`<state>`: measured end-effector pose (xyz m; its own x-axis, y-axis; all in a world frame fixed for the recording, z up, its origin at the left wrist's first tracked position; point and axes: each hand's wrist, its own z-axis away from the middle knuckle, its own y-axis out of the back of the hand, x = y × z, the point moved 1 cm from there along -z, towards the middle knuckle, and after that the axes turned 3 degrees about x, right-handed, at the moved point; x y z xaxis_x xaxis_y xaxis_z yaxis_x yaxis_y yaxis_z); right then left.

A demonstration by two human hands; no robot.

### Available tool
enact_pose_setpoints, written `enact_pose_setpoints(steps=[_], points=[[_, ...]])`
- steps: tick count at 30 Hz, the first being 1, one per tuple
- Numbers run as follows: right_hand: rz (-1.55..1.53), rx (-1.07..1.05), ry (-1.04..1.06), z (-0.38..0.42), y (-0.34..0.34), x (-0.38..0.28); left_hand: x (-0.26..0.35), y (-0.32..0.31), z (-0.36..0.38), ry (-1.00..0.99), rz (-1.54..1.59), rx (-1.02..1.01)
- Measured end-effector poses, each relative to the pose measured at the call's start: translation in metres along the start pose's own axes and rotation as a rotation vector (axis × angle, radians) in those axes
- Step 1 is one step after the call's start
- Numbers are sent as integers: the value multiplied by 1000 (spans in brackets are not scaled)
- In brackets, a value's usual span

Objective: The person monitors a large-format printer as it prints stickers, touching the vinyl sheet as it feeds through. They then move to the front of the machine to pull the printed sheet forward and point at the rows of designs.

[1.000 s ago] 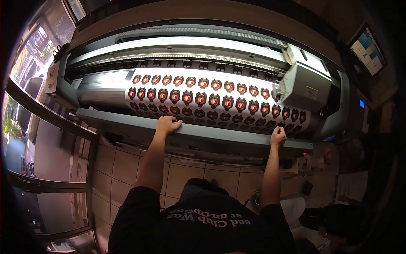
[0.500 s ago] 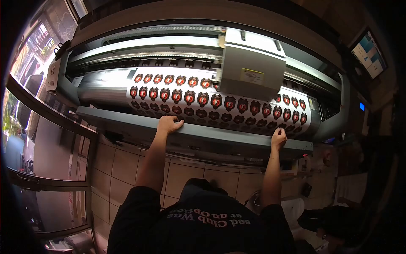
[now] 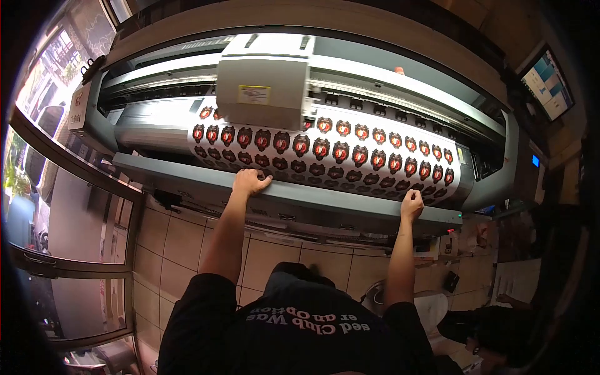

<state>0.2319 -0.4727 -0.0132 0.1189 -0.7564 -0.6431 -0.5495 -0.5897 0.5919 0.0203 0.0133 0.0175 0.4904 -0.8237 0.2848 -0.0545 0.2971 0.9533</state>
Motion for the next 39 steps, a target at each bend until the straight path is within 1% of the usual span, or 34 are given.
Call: enact_pose_setpoints(steps=[3, 5, 12, 17, 26, 27, 29, 36, 39], points=[[-1, 1, 0, 0, 0, 0, -2, -2, -1, 4, -13, 1], [-6, 0, -6, 0, 1, -1, -2, -3, 0, -57, -5, 61], [-18, 4, 2, 0, 4, -5, 1, 0, 0, -14, 33, 4], [-16, 13, 13, -1, 4, -6, 0, 0, 1, -50, 54, 63], [-24, 7, 11, -1, 4, -6, -2, -1, 0, -78, 49, 79], [-18, -1, 5, 0, 4, -5, -2, -1, -1, -78, 49, 78], [-12, -8, 0, -1, 4, -6, -1, 0, -1, -39, 12, 10], [-10, -4, -3, 0, 4, -6, -2, -1, -1, -51, -5, 35], [-5, -4, -2, 0, 4, -6, 0, 2, 1, -11, -2, 27]])
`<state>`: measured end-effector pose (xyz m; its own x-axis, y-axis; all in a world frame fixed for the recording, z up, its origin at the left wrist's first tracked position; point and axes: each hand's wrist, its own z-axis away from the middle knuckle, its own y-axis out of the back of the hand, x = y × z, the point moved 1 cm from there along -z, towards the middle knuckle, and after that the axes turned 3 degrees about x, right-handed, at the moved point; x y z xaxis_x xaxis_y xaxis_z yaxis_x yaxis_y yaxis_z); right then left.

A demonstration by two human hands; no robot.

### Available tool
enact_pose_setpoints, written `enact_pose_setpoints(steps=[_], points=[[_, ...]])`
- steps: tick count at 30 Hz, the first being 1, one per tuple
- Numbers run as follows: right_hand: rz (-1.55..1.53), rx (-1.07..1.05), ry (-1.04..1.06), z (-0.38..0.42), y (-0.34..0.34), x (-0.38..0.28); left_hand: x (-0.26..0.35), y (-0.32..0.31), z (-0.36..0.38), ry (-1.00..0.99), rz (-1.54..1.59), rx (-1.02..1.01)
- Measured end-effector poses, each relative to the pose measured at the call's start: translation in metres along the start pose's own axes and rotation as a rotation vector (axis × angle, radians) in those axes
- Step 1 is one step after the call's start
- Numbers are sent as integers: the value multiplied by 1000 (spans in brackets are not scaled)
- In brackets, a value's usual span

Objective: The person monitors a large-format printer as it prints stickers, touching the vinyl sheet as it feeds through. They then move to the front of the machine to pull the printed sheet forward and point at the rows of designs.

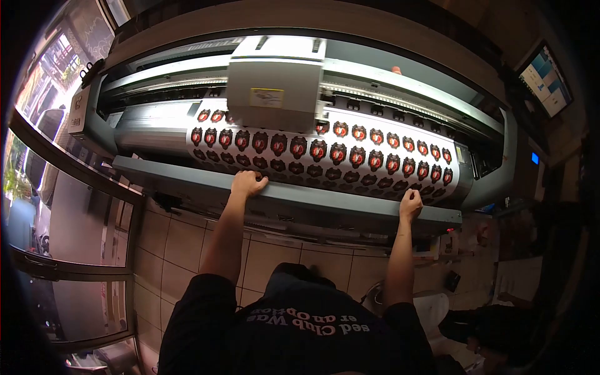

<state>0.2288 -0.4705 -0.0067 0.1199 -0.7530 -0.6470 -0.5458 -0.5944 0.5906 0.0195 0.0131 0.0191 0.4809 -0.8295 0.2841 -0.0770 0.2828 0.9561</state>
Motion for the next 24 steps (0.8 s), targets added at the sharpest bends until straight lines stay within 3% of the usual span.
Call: enact_pose_setpoints(steps=[24], points=[[28, -55, -64, -1, 3, -3, -5, -5, -1, -55, 64, 77]])
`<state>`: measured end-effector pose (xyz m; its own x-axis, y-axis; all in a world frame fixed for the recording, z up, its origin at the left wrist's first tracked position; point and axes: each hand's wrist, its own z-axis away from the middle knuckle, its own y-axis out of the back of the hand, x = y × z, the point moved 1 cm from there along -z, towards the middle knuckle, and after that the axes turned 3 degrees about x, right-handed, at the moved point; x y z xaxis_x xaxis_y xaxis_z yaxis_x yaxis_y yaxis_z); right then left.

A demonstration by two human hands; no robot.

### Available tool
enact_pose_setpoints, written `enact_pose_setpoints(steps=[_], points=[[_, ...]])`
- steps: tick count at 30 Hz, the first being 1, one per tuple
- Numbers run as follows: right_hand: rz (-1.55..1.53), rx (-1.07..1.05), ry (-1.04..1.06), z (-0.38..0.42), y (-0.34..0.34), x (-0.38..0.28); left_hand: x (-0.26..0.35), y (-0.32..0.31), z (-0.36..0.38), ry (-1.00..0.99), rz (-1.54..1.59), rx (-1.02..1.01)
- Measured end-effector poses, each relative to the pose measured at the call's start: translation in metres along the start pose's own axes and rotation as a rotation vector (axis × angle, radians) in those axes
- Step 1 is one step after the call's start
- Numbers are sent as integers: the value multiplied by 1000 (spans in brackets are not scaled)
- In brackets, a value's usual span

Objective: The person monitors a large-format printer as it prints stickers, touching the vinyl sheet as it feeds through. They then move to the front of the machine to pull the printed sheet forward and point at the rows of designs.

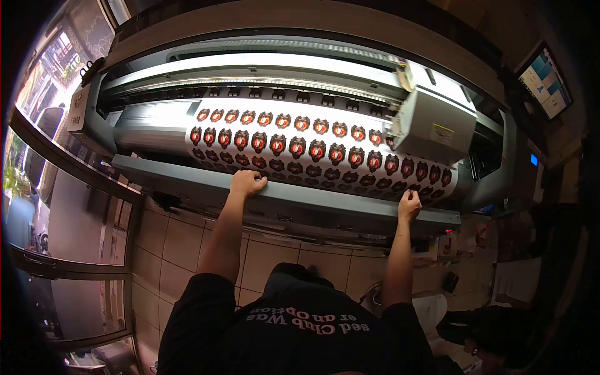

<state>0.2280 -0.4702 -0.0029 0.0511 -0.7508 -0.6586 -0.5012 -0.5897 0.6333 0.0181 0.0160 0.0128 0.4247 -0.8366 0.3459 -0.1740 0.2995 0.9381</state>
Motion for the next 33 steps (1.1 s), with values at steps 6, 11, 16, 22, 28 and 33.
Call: enact_pose_setpoints(steps=[6, 11, 16, 22, 28, 33], points=[[-21, 28, 33, 0, -2, 2, -4, -4, -1, -49, 1, 44], [-39, 17, 39, -1, -2, 4, -4, -5, -2, -47, 3, 53], [-50, 25, 57, -1, -2, 2, -5, -5, -4, -39, -9, 26], [-49, 45, 64, -1, -3, 3, -4, -4, -3, -22, -4, 6], [-42, 34, 41, -1, -2, 2, -1, -1, -2, -14, -9, 12], [-34, 29, 39, -1, -2, 2, 0, 0, -2, -14, -7, 18]])
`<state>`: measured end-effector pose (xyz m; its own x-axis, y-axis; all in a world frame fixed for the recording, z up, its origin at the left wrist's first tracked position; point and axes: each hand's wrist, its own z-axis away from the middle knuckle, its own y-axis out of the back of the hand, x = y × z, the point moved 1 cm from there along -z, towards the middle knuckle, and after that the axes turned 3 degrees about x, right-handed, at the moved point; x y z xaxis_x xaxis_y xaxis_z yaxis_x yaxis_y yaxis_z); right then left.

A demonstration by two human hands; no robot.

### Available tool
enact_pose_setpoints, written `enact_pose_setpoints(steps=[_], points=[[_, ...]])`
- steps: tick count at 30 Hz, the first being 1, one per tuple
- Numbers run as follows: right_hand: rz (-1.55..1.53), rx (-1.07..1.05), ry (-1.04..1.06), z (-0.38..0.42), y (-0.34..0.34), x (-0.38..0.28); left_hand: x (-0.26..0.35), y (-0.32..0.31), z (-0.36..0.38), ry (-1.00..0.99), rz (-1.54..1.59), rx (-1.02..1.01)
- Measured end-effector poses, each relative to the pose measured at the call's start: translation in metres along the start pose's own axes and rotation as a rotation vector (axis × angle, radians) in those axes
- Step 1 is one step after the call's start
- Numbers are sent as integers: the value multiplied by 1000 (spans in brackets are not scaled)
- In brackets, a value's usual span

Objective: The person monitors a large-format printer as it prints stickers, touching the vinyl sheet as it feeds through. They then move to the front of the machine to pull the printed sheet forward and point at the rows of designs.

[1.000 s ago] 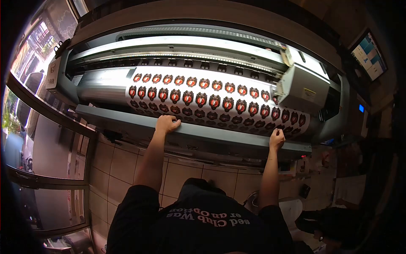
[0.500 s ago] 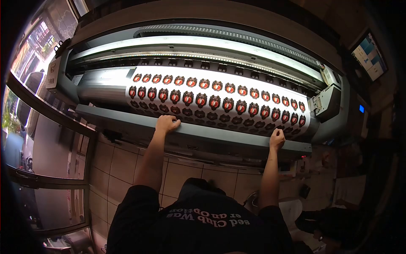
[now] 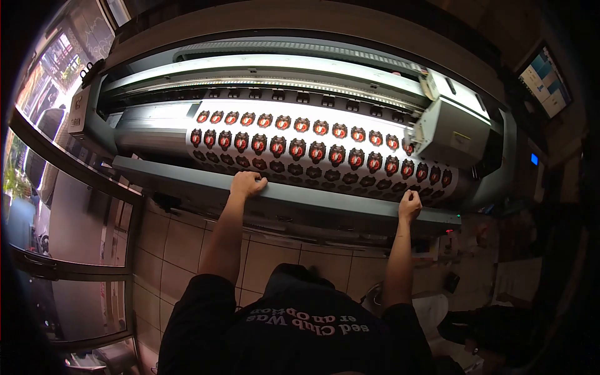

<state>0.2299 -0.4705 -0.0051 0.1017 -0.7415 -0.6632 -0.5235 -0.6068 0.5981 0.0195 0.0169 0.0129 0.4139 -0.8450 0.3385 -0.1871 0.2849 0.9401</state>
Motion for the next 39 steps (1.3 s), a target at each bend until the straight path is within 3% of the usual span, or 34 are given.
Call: enact_pose_setpoints(steps=[39], points=[[11, -35, -16, 1, 3, -3, 5, 6, 0, 117, -25, -113]])
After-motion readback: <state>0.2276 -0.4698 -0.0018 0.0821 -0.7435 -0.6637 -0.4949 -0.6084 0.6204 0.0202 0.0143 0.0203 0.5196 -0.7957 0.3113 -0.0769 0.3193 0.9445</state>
